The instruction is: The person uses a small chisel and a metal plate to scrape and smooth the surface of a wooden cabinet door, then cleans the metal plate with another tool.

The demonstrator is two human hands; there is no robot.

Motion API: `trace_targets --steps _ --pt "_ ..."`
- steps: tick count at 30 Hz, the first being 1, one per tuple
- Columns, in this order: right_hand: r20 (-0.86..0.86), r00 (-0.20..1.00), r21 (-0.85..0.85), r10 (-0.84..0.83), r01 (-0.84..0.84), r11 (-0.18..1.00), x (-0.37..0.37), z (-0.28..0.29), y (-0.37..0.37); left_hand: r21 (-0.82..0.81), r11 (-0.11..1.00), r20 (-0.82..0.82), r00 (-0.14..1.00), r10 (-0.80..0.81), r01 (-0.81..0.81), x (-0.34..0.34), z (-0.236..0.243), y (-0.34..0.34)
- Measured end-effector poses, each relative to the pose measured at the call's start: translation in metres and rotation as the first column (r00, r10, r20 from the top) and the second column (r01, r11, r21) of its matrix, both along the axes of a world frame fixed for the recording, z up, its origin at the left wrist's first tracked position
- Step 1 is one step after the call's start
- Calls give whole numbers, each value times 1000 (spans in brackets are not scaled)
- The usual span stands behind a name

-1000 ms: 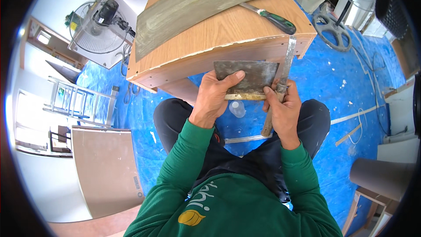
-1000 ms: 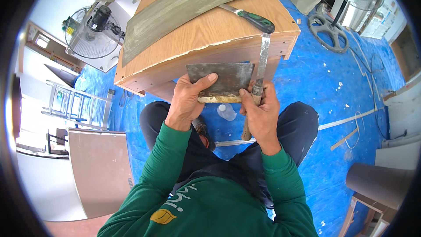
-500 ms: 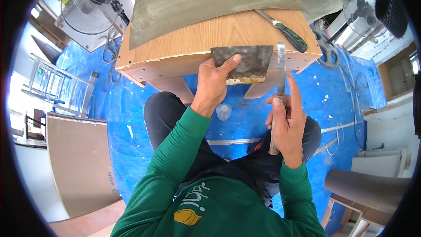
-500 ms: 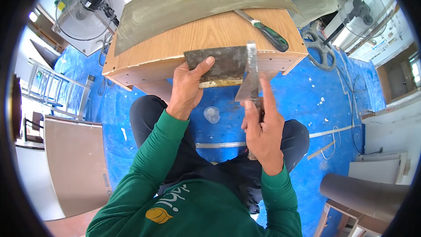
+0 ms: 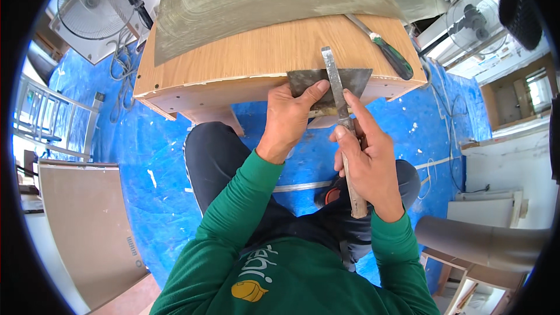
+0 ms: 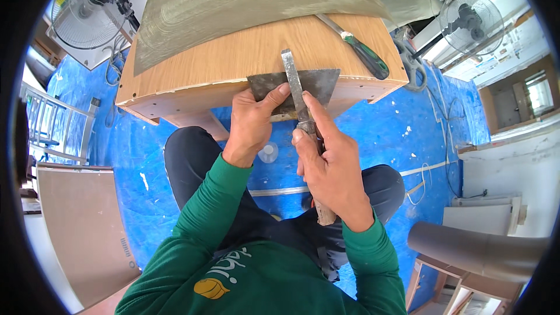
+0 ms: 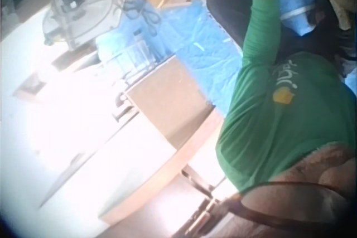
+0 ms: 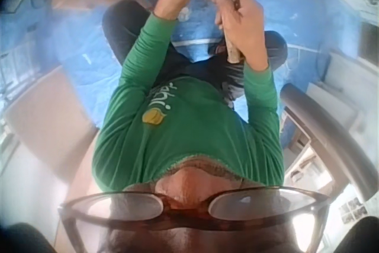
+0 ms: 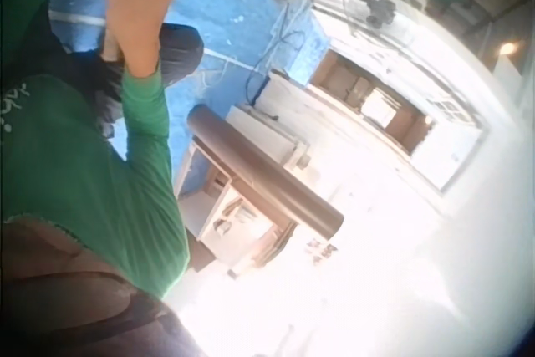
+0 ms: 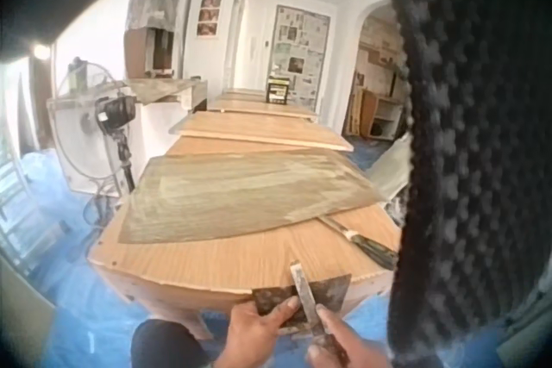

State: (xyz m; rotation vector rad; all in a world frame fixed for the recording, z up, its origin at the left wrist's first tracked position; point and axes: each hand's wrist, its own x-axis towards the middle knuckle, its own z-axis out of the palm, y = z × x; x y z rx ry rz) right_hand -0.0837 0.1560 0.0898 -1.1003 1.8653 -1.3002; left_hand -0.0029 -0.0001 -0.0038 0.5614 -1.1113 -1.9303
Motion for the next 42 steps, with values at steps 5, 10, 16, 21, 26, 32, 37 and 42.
trace_targets --steps 5,10,16,21,26,32,37,42 --pt "-3 1000 18 12 -12 1000 3 -2 -6 -29 1000 -68 998 -3 1 -2 -9 -2" --pt "41 999 59 10 -13 998 7 2 -9 -43 999 -88 996 22 -26 -4 -9 -2" --pt "39 999 79 7 -10 997 5 1 -10 -50 999 -43 999 18 -21 -2 -7 -3" --pt "-63 998 98 19 -13 995 7 4 -9 -64 997 3 999 34 -34 0 -1 -2" --pt "-230 973 137 21 11 991 9 8 -9 -135 990 104 993 65 -50 1 -5 1" --pt "-421 907 61 27 -2 998 -8 12 -62 -100 994 -19 999 31 -32 -4 -9 -4" --pt "-79 995 110 -58 66 992 3 31 -41 -81 997 -17 1000 10 -11 -3 -3 -7" --pt "-52 998 116 -44 50 992 12 26 -4 -51 998 -44 999 31 -33 -1 0 -5"
